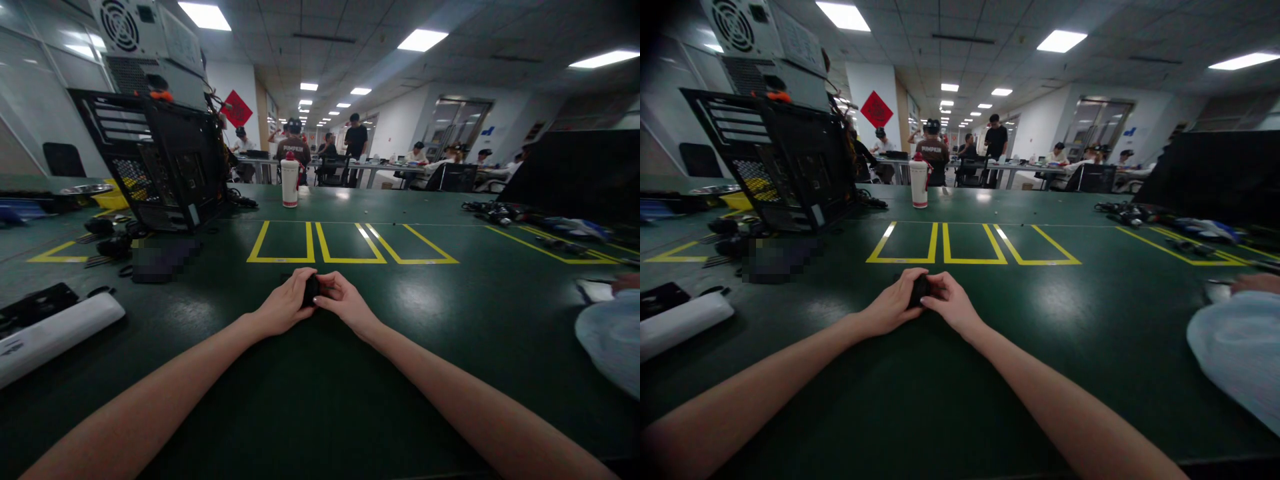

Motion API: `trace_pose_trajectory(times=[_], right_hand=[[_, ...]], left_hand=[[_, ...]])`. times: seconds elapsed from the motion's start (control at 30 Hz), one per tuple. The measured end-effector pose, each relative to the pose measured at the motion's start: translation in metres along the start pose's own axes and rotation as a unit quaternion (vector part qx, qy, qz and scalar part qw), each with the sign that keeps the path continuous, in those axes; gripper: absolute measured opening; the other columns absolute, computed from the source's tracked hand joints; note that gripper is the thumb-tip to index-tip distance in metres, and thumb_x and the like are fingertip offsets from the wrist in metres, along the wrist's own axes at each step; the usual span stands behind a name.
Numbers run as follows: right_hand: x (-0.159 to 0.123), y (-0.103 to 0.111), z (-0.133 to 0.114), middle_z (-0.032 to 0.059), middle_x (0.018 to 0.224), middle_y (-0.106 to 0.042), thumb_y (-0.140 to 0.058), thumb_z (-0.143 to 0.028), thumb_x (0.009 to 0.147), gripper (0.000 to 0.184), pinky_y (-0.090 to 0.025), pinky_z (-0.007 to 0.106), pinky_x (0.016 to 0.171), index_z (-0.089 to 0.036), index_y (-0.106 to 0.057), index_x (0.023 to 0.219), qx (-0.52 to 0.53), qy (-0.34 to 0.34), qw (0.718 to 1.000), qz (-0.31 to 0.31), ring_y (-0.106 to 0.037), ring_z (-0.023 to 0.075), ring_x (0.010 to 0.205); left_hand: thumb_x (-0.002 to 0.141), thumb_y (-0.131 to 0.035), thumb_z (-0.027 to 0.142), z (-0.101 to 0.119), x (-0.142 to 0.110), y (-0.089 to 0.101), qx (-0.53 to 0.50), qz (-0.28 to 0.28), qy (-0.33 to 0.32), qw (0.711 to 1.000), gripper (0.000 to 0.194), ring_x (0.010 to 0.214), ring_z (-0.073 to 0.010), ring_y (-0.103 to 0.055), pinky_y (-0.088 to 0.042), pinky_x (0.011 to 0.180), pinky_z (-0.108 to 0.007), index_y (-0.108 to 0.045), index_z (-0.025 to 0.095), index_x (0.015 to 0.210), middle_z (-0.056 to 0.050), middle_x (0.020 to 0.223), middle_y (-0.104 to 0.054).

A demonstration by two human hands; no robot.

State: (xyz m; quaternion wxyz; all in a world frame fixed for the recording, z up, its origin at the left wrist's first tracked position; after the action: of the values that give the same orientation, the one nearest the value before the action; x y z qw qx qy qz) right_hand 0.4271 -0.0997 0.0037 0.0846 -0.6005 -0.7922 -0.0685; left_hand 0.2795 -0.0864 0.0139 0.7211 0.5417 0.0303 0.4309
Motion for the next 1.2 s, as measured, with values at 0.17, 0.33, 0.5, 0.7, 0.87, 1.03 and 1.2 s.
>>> trace_pose_trajectory(times=[0.17, 0.33, 0.5, 0.7, 0.87, 1.03, 1.2], right_hand=[[-0.0009, -0.0015, -0.0030, 0.0011, 0.094, -0.056, -0.058, -0.027, 0.069, 0.024, -0.042, 0.032, 0.083, -0.021, -0.052, 0.091, -0.012, 0.003, 1.000, 0.019, -0.053, 0.0143, 0.091], [-0.0001, -0.0016, -0.0036, 0.0026, 0.101, -0.054, -0.057, -0.028, 0.071, 0.027, -0.041, 0.032, 0.085, -0.022, -0.051, 0.096, -0.026, -0.022, 0.999, 0.033, -0.050, 0.0156, 0.098], [0.0002, -0.0023, -0.0040, 0.0034, 0.103, -0.053, -0.058, -0.023, 0.070, 0.029, -0.040, 0.033, 0.087, -0.020, -0.050, 0.097, 0.002, -0.034, 0.999, 0.009, -0.051, 0.0159, 0.098], [-0.0029, -0.0034, -0.0061, 0.0010, 0.096, -0.053, -0.062, -0.018, 0.065, 0.033, -0.041, 0.033, 0.086, -0.022, -0.047, 0.095, 0.032, -0.035, 0.999, -0.007, -0.052, 0.0149, 0.095], [-0.0013, -0.0024, -0.0058, 0.0018, 0.097, -0.053, -0.057, -0.027, 0.071, 0.022, -0.040, 0.034, 0.086, -0.022, -0.050, 0.091, -0.008, -0.028, 0.999, 0.030, -0.051, 0.0151, 0.096], [0.0015, -0.0016, -0.0038, 0.0036, 0.101, -0.053, -0.057, -0.027, 0.070, 0.031, -0.039, 0.035, 0.087, -0.021, -0.050, 0.100, -0.011, -0.041, 0.999, 0.032, -0.051, 0.0162, 0.097], [0.0007, -0.0023, -0.0054, 0.0018, 0.101, -0.054, -0.062, -0.019, 0.065, 0.032, -0.038, 0.035, 0.089, -0.021, -0.051, 0.094, 0.026, -0.022, 0.999, -0.007, -0.052, 0.0158, 0.096]], left_hand=[[0.073, -0.052, 0.023, 0.0003, 0.0001, -0.0013, 0.003, 0.003, 0.002, 1.000, 0.056, 0.109, -0.0236, -0.042, -0.041, 0.087, -0.042, -0.021, 0.022, 0.120, -0.009, 0.120, -0.035], [0.073, -0.052, 0.024, 0.0007, 0.0005, -0.0011, 0.005, 0.007, 0.002, 1.000, 0.055, 0.106, -0.0232, -0.044, -0.042, 0.086, -0.041, -0.022, 0.023, 0.119, -0.008, 0.118, -0.036], [0.073, -0.052, 0.023, 0.0005, 0.0000, -0.0015, 0.007, 0.009, 0.003, 1.000, 0.056, 0.107, -0.0229, -0.043, -0.042, 0.086, -0.040, -0.022, 0.022, 0.120, -0.008, 0.118, -0.036], [0.071, -0.054, 0.020, 0.0012, -0.0010, -0.0021, 0.007, 0.005, 0.007, 1.000, 0.059, 0.107, -0.0229, -0.043, -0.042, 0.085, -0.040, -0.021, 0.023, 0.120, -0.008, 0.120, -0.034], [0.073, -0.052, 0.022, 0.0027, -0.0005, -0.0015, 0.006, 0.013, -0.001, 1.000, 0.056, 0.108, -0.0236, -0.042, -0.041, 0.087, -0.040, -0.021, 0.022, 0.120, -0.009, 0.119, -0.035], [0.073, -0.052, 0.021, 0.0022, -0.0002, -0.0030, 0.017, 0.019, -0.001, 1.000, 0.055, 0.107, -0.0230, -0.043, -0.041, 0.087, -0.040, -0.022, 0.020, 0.119, -0.009, 0.118, -0.036], [0.071, -0.054, 0.020, 0.0007, -0.0006, -0.0045, 0.015, 0.026, -0.010, 0.999, 0.058, 0.108, -0.0230, -0.042, -0.041, 0.087, -0.041, -0.022, 0.021, 0.119, -0.009, 0.118, -0.036]])
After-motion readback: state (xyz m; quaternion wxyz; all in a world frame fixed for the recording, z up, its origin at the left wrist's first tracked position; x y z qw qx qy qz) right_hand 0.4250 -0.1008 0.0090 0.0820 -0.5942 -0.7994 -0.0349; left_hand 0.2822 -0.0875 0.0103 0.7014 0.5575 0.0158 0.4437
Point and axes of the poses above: each hand's wrist, its own x-axis towards the middle knuckle, its own y-axis out of the back of the hand, z = x × y, the point moved 2 cm from there along x, towards the middle knuckle
